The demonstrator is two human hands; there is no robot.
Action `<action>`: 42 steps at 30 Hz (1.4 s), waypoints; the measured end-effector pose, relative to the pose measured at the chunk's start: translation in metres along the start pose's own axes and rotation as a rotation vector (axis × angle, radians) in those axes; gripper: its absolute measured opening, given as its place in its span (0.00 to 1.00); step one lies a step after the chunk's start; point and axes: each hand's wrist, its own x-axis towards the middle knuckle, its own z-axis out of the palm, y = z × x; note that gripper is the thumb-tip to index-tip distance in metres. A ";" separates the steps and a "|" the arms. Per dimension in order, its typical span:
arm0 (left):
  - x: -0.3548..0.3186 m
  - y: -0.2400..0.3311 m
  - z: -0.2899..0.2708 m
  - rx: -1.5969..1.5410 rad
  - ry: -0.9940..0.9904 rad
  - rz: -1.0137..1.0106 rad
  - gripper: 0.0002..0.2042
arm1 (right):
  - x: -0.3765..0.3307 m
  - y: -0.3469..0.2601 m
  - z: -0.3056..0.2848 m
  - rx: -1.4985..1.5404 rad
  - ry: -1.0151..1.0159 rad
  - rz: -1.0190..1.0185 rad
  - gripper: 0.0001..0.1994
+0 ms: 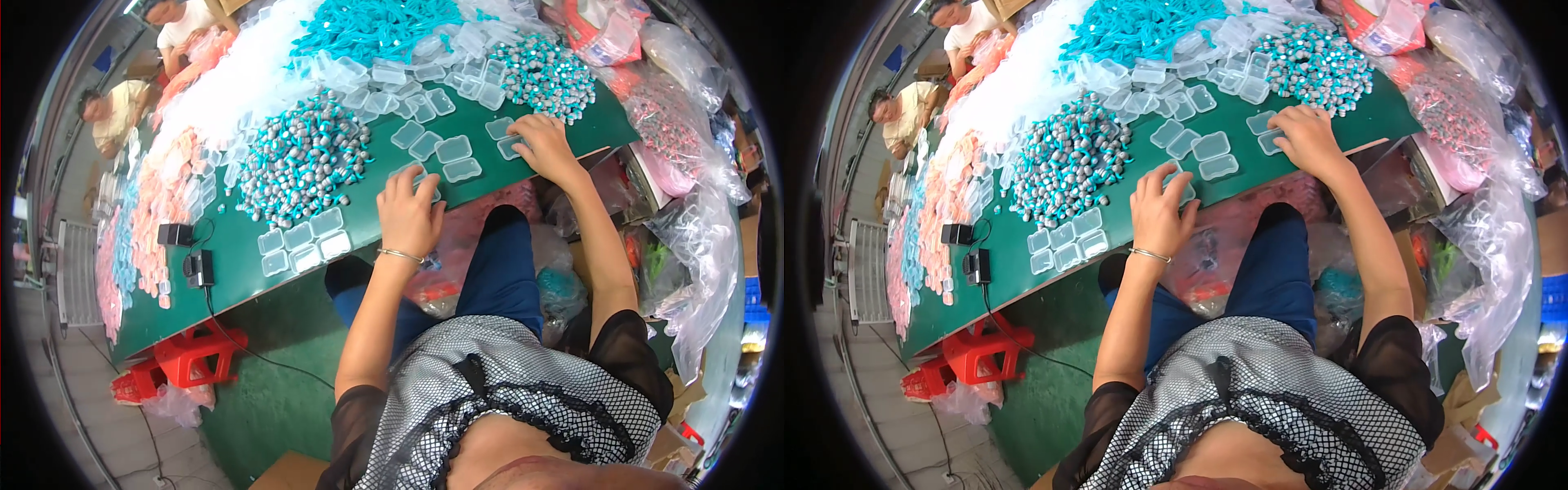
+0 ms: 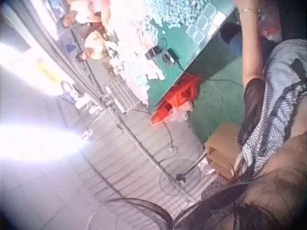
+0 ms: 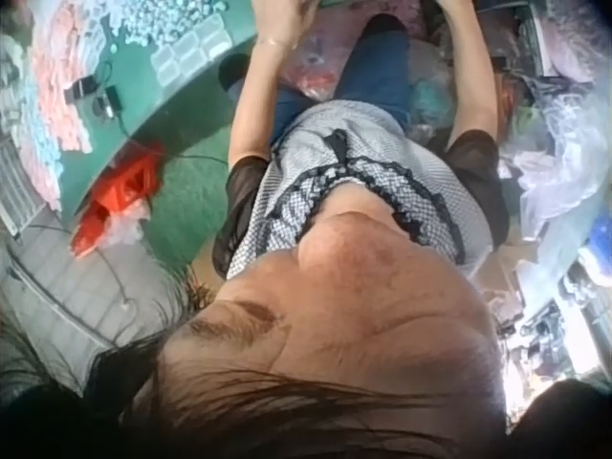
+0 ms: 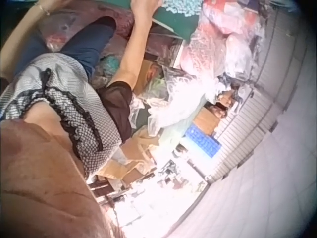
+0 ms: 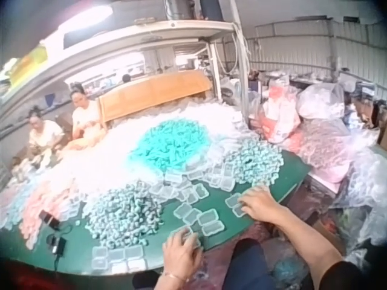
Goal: Sorting small plastic components into clear boxes and arranging them for packaging.
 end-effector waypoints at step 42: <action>-0.056 -0.040 -0.077 0.206 -0.142 -0.088 0.22 | 0.018 -0.154 0.049 0.422 0.018 -0.163 0.12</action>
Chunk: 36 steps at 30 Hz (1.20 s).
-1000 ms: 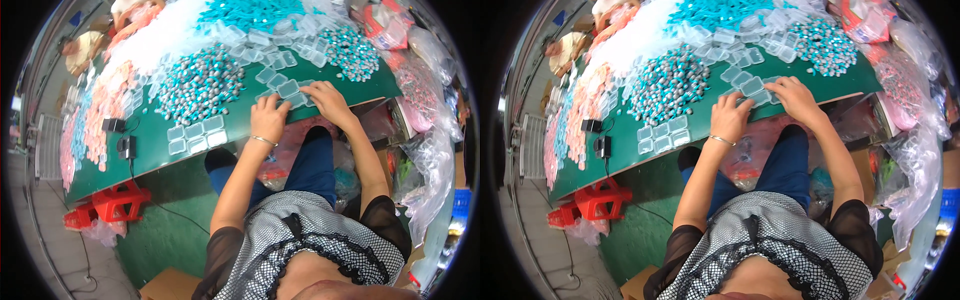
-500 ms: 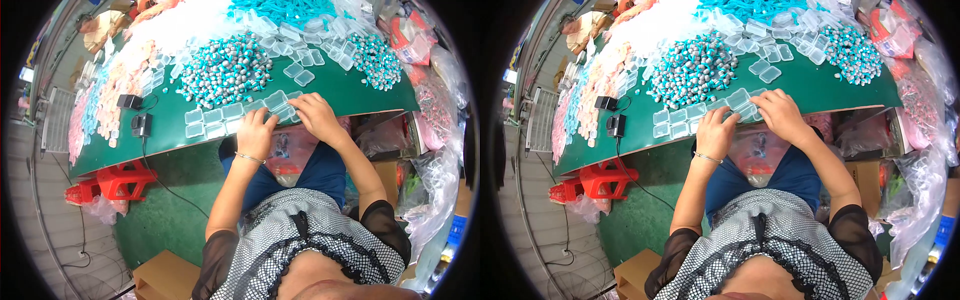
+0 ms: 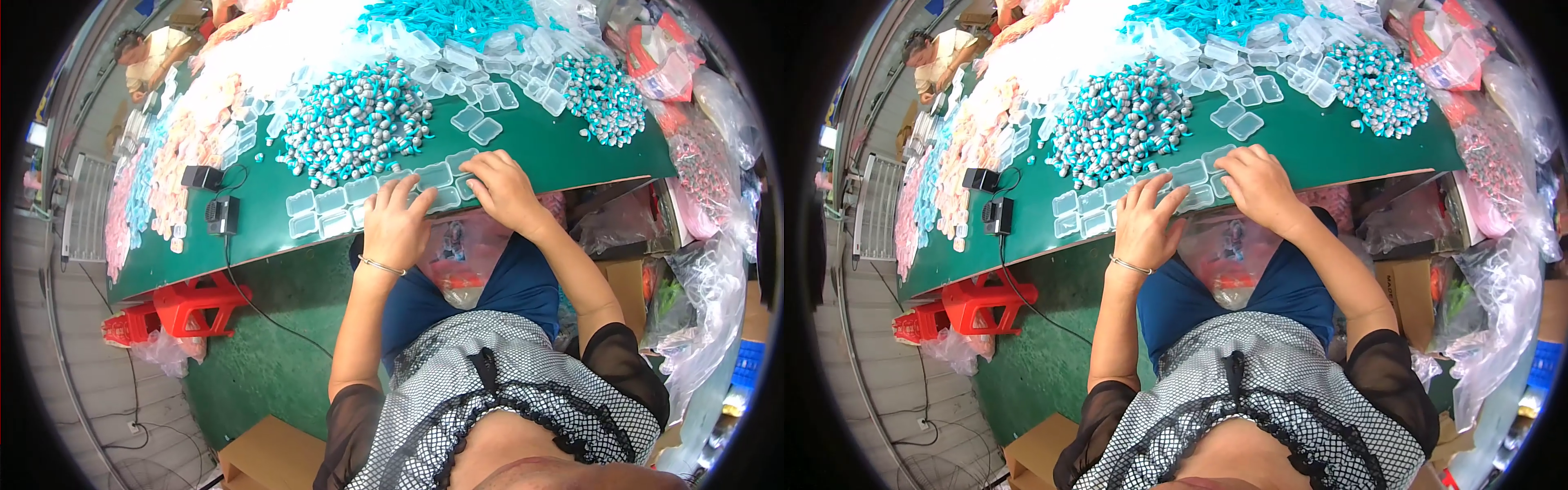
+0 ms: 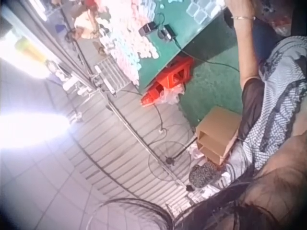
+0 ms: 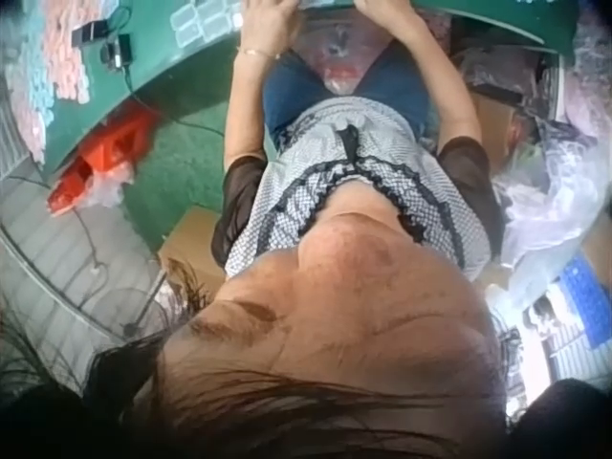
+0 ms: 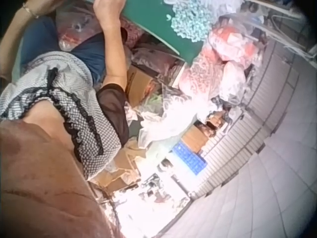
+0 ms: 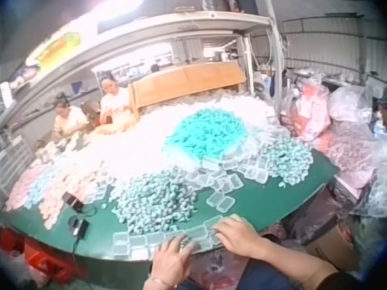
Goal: Sorting small plastic components into clear boxes and arranging them for packaging.
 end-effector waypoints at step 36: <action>0.138 0.030 0.068 -0.613 0.252 -0.125 0.19 | 0.025 0.064 -0.030 1.117 -0.002 0.630 0.15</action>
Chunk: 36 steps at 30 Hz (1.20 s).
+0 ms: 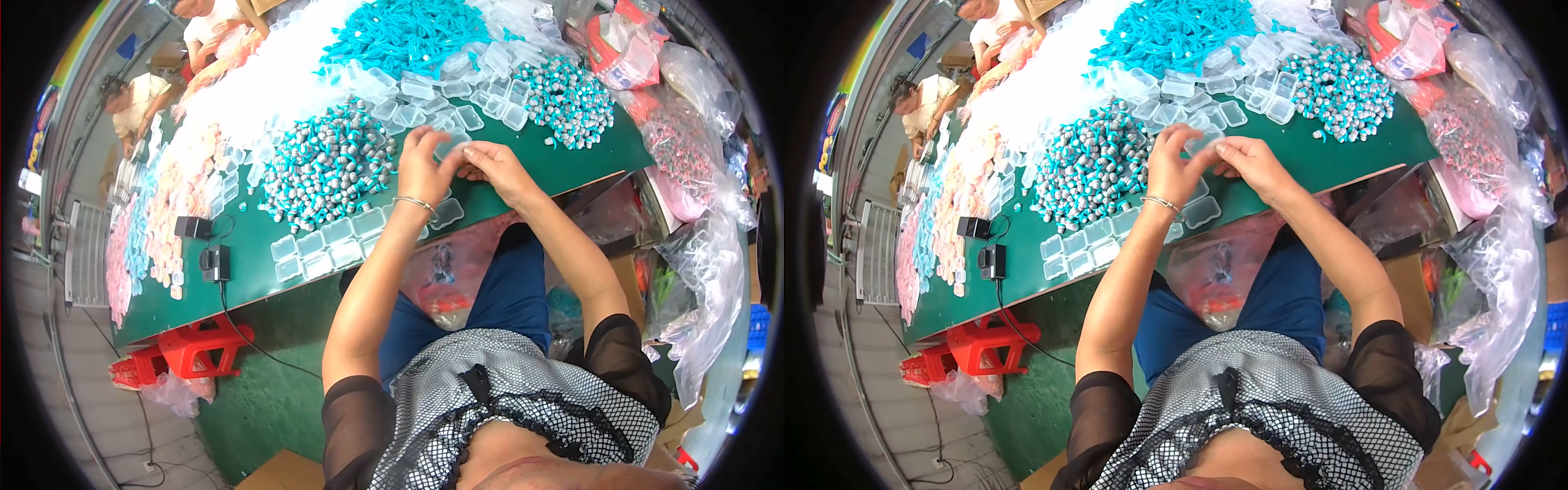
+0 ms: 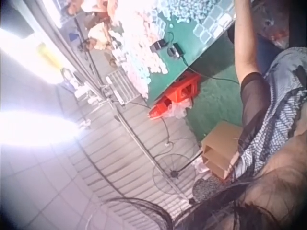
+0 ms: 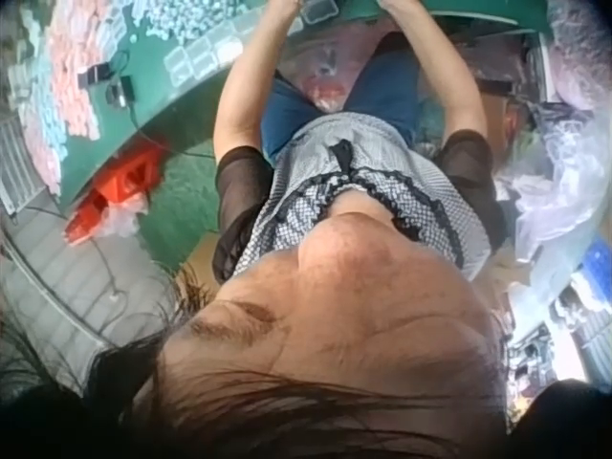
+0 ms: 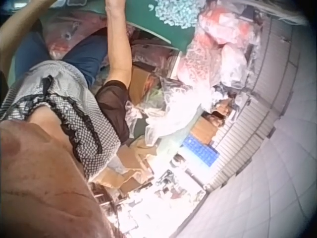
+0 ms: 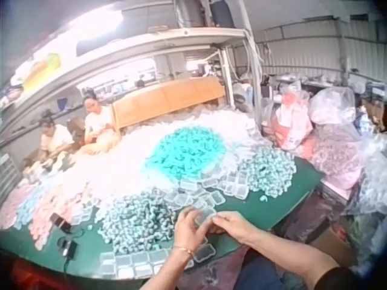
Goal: Sorting small plastic components into clear boxes and arranging them for packaging.
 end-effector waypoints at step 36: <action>-0.054 0.039 0.011 0.417 -0.117 0.343 0.03 | -0.027 -0.006 -0.091 -1.395 0.071 -0.613 0.09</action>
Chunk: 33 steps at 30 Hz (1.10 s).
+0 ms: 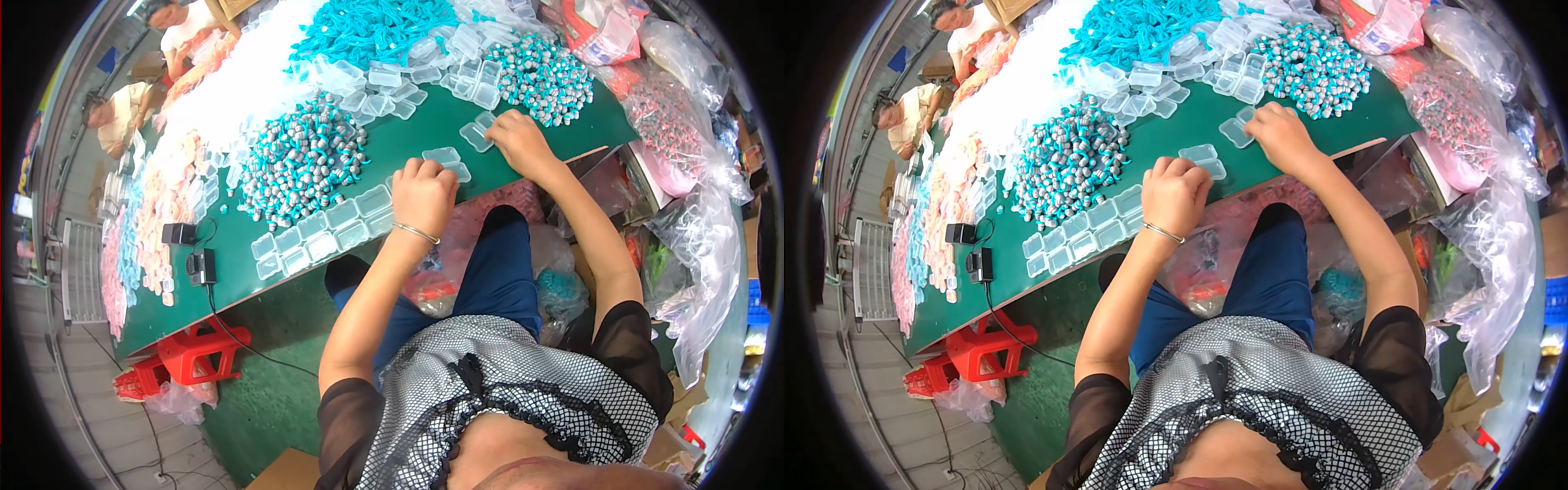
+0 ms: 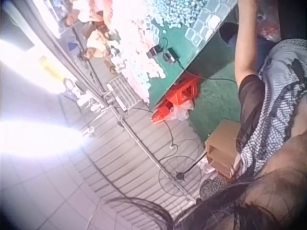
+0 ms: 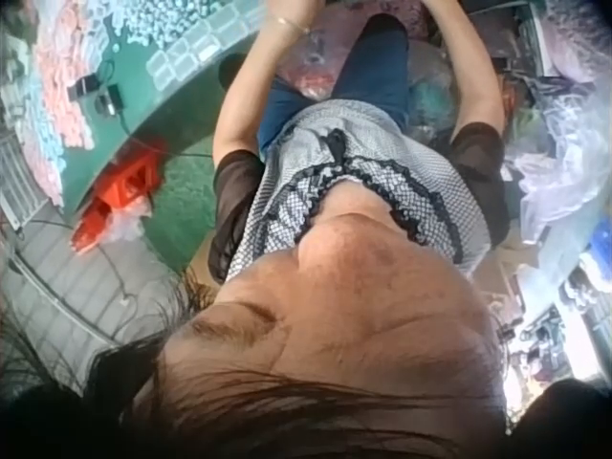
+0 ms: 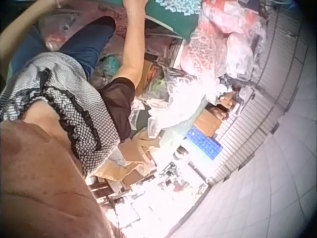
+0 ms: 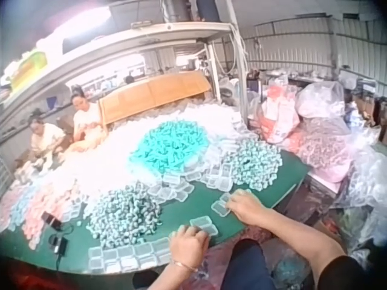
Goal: Sorting small plastic components into clear boxes and arranging them for packaging.
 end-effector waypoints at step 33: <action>0.011 0.012 0.031 0.091 -0.261 0.010 0.19 | 0.046 0.020 0.015 -0.370 0.025 0.206 0.20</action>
